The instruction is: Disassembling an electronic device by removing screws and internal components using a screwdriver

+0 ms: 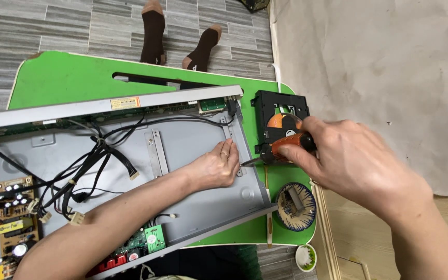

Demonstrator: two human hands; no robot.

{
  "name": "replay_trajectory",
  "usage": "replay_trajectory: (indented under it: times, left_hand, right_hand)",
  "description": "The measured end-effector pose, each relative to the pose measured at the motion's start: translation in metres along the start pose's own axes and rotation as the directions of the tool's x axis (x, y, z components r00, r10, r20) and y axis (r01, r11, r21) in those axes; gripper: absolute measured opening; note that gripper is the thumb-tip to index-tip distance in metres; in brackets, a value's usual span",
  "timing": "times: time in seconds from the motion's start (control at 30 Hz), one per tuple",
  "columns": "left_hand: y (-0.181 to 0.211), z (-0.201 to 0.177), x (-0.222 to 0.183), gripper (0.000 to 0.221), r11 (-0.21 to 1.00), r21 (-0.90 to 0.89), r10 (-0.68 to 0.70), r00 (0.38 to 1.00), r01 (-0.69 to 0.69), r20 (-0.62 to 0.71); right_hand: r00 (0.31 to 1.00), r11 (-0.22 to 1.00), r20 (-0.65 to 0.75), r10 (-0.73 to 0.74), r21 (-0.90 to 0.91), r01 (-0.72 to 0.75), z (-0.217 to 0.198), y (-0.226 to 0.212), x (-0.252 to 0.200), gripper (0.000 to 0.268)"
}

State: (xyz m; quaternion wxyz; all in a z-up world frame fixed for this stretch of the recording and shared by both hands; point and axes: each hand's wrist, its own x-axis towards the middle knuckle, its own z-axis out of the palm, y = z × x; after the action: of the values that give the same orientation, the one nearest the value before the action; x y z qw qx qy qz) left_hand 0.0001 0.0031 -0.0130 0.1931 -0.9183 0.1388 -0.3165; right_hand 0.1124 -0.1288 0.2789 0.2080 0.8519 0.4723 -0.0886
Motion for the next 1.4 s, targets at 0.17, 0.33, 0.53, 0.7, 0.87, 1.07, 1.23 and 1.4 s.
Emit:
replay_trajectory:
  times: [0.17, 0.33, 0.53, 0.7, 0.87, 1.07, 1.23, 1.4]
  left_hand:
    - [0.000, -0.001, 0.000, 0.023, 1.000, 0.006, -0.009, 1.000, 0.010, -0.006]
    - [-0.001, 0.000, 0.000, 0.022, 1.000, 0.008, -0.005, 1.000, 0.005, -0.002]
    - [0.001, 0.002, -0.002, 0.020, 1.000, -0.007, -0.012, 1.000, 0.012, -0.011]
    - [-0.001, -0.002, 0.002, 0.026, 0.999, -0.005, -0.040, 0.997, 0.040, -0.058]
    - [0.002, 0.002, 0.001, 0.027, 0.999, 0.011, -0.048, 0.996, 0.049, -0.077]
    - [-0.001, -0.003, 0.002, 0.023, 1.000, -0.005, -0.005, 1.000, 0.005, 0.014]
    - [-0.002, -0.004, 0.003, 0.025, 1.000, 0.013, -0.002, 1.000, 0.002, -0.013]
    - [-0.001, -0.003, 0.002, 0.025, 1.000, 0.011, 0.002, 1.000, -0.002, 0.006]
  right_hand:
    - [0.957, 0.939, -0.079, -0.281, 0.185, 0.291, 0.004, 0.004, -0.002, 0.023]
    - [0.996, 0.974, -0.015, -0.093, 0.208, 0.094, 0.001, 0.001, 0.000, 0.042]
    - [0.975, 0.955, -0.050, -0.217, 0.194, 0.223, 0.005, -0.002, 0.003, 0.026]
    - [0.992, 0.955, 0.051, -0.113, 0.282, 0.094, -0.003, 0.006, 0.003, 0.062]
    - [0.983, 0.976, -0.126, -0.136, 0.156, 0.155, 0.007, 0.001, 0.011, 0.043]
    - [0.893, 0.858, -0.202, -0.402, 0.257, 0.444, 0.005, 0.009, 0.007, 0.022]
    - [0.987, 0.975, 0.021, -0.160, 0.158, 0.154, -0.004, 0.009, 0.003, 0.039]
    - [0.978, 0.951, 0.017, -0.208, 0.237, 0.198, -0.011, 0.000, 0.003, 0.027]
